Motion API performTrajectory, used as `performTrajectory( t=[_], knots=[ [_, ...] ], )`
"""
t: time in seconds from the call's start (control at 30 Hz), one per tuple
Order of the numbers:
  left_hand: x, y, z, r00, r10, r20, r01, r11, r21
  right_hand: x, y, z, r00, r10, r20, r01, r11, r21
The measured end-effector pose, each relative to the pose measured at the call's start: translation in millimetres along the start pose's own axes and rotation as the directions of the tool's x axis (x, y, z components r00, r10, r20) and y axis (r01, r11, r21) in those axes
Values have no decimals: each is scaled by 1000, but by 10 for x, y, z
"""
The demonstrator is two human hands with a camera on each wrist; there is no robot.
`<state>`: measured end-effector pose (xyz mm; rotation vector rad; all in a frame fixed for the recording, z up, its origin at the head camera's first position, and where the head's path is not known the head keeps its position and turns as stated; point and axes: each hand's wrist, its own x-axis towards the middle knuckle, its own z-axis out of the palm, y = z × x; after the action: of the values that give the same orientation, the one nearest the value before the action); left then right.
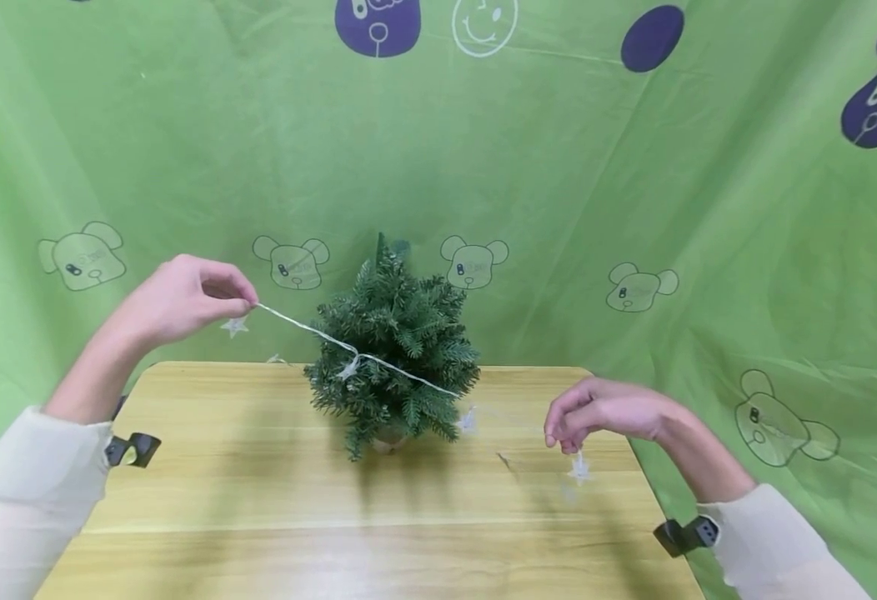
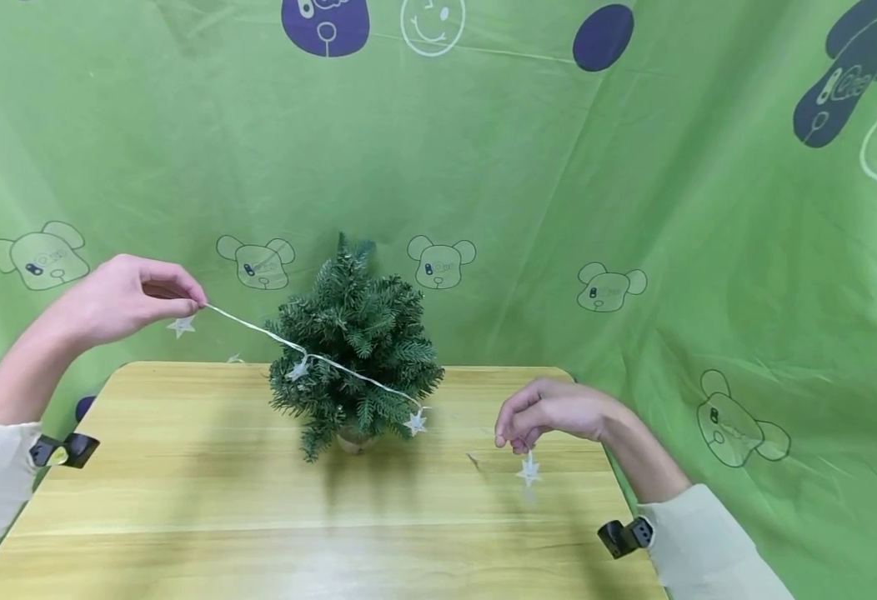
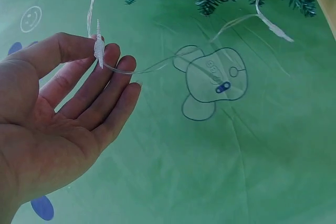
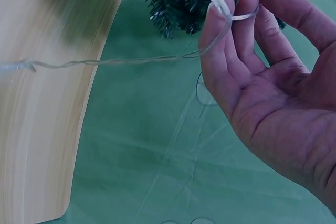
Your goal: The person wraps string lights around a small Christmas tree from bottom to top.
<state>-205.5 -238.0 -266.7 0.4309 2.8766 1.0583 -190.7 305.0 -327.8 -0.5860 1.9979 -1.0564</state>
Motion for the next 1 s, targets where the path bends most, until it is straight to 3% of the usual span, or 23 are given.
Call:
performTrajectory(
  t=[0.23, 0.6, 0.77, 1.0],
  knots=[
    [-41, -54, -45, 999, -29, -40, 29, 1000, 0, 34, -98, 87, 1000, 1, -8, -1, 998, -61],
    [-150, 161, -28, 997, 59, 54, -56, 997, -58, -28, -45, 20, 1000, -7, 21, 8, 999, -49],
    [-253, 287, 37, 972, 163, 171, -152, 985, -80, -73, -42, -3, 998, -26, 50, 28, 999, -31],
    [-350, 389, 128, 929, 239, 282, -209, 969, -132, -138, -50, -59, 993, -77, 91, 78, 997, -8]
  ],
)
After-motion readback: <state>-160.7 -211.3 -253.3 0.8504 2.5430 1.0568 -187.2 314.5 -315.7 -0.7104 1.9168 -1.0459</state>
